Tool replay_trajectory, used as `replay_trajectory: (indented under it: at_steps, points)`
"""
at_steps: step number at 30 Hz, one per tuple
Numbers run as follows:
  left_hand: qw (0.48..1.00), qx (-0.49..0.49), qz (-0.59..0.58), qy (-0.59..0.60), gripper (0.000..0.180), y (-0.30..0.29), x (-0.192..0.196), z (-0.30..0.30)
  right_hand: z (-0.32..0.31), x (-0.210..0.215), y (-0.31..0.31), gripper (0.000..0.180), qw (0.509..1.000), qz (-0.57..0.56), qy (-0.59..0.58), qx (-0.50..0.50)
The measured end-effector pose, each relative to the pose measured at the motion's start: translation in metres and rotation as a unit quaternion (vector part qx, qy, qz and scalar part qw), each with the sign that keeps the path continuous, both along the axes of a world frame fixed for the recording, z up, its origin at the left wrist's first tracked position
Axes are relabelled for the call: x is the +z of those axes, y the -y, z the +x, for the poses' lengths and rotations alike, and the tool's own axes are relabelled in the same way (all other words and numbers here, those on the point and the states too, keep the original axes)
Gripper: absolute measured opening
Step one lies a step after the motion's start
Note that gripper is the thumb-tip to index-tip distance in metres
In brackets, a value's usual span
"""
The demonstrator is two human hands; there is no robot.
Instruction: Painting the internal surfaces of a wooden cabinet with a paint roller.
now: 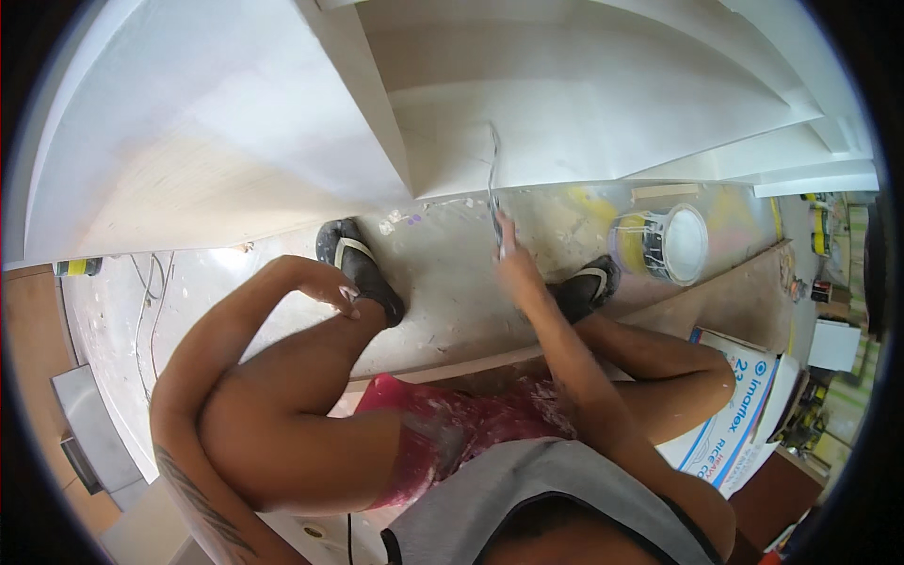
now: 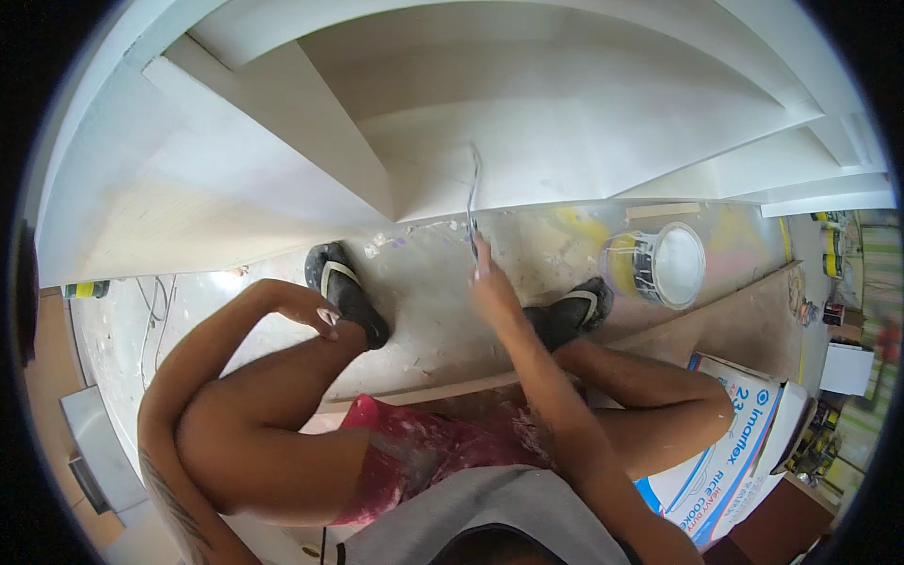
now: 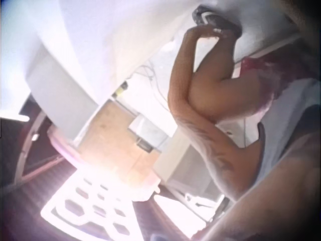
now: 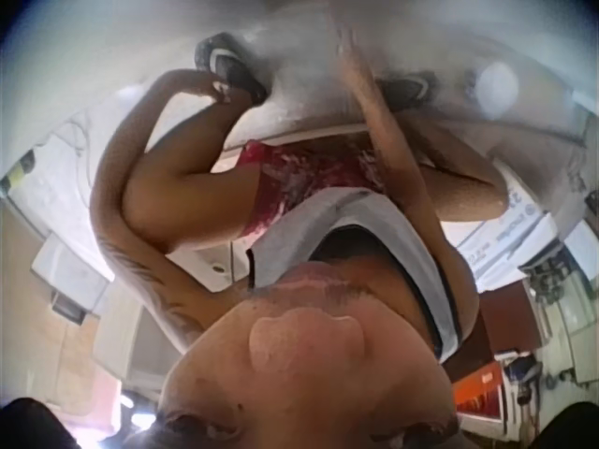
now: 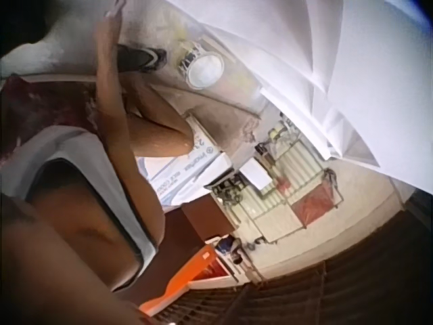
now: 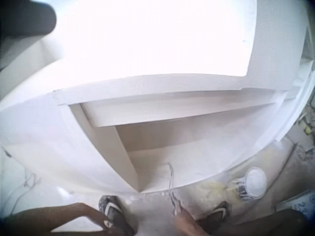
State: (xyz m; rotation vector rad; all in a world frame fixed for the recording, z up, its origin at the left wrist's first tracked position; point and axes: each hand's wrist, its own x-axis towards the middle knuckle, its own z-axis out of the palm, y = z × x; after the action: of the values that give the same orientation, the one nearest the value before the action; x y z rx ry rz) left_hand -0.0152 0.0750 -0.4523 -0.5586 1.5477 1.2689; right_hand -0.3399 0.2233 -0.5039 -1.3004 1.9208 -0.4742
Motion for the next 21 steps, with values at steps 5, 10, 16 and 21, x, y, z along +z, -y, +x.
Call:
replay_trajectory:
  at_steps: [5, 10, 16, 21]
  points:
    - [0.997, 0.063, 0.006, 0.041, 0.093, -0.003, 0.003, 0.004, -0.006, 0.039, -0.086, 0.059, 0.998, -0.053, 0.022, -0.013]
    - [0.994, 0.099, 0.0, 0.038, 0.089, -0.007, -0.001, 0.01, -0.029, 0.026, -0.036, 0.058, 0.996, -0.039, -0.01, -0.074]
    - [0.998, 0.057, -0.018, -0.013, 0.083, -0.006, -0.01, 0.01, -0.083, -0.024, 0.169, 0.059, 0.99, -0.059, -0.102, -0.078]
    - [0.999, -0.037, -0.013, 0.014, 0.091, 0.003, -0.011, -0.004, -0.114, -0.007, 0.29, 0.056, 0.996, -0.029, -0.016, -0.078]
